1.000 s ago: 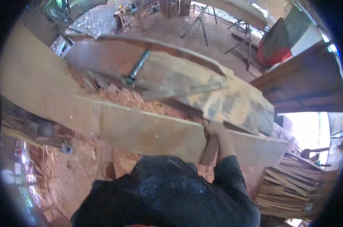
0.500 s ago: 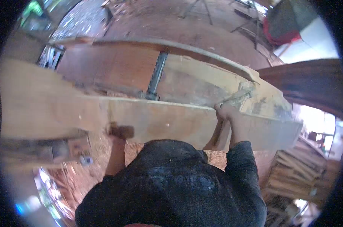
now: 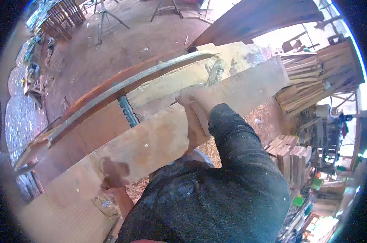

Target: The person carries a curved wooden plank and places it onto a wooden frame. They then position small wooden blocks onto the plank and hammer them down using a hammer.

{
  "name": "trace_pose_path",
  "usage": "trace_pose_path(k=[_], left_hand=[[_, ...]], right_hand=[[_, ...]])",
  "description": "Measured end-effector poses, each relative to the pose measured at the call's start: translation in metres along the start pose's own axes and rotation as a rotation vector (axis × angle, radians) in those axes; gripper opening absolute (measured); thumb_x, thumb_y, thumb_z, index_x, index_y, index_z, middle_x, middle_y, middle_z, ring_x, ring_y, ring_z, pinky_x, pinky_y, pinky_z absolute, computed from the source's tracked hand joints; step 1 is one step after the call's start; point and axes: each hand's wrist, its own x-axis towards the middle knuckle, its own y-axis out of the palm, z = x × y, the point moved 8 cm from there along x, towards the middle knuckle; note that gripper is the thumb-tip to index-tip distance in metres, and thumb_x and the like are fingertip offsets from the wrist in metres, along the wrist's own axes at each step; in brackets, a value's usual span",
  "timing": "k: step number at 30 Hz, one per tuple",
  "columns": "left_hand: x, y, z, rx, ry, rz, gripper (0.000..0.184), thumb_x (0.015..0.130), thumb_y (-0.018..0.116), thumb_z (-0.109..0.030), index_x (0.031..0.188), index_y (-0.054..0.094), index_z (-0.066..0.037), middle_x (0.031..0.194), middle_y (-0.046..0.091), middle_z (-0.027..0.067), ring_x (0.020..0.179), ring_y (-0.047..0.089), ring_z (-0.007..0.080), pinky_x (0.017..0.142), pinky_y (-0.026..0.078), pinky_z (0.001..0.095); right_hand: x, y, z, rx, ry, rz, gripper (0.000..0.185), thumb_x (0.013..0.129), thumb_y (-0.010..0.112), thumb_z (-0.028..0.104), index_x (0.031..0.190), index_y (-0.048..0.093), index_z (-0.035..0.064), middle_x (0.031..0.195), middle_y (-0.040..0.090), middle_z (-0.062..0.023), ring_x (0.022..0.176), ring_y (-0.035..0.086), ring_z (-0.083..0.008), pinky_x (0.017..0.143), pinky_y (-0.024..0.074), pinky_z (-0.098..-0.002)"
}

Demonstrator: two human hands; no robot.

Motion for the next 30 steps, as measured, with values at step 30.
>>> trace_pose_path(k=[30], left_hand=[[-0.201, 0.343, 0.188, 1.862, 1.148, 1.483, 0.059, 0.096, 0.058, -0.031, 0.148, 0.045, -0.005, 0.155, 0.039, 0.0224, 0.145, 0.034, 0.0384, 0.12, 0.026, 0.0495]], right_hand=[[-0.291, 0.507, -0.151, 0.585, 0.522, -0.116, 0.031, 0.092, 0.057, 0.033, 0.105, 0.072, 0.0093, 0.099, 0.07, -0.02, 0.1, 0.067, -0.0383, 0.088, 0.0518, -0.0505]])
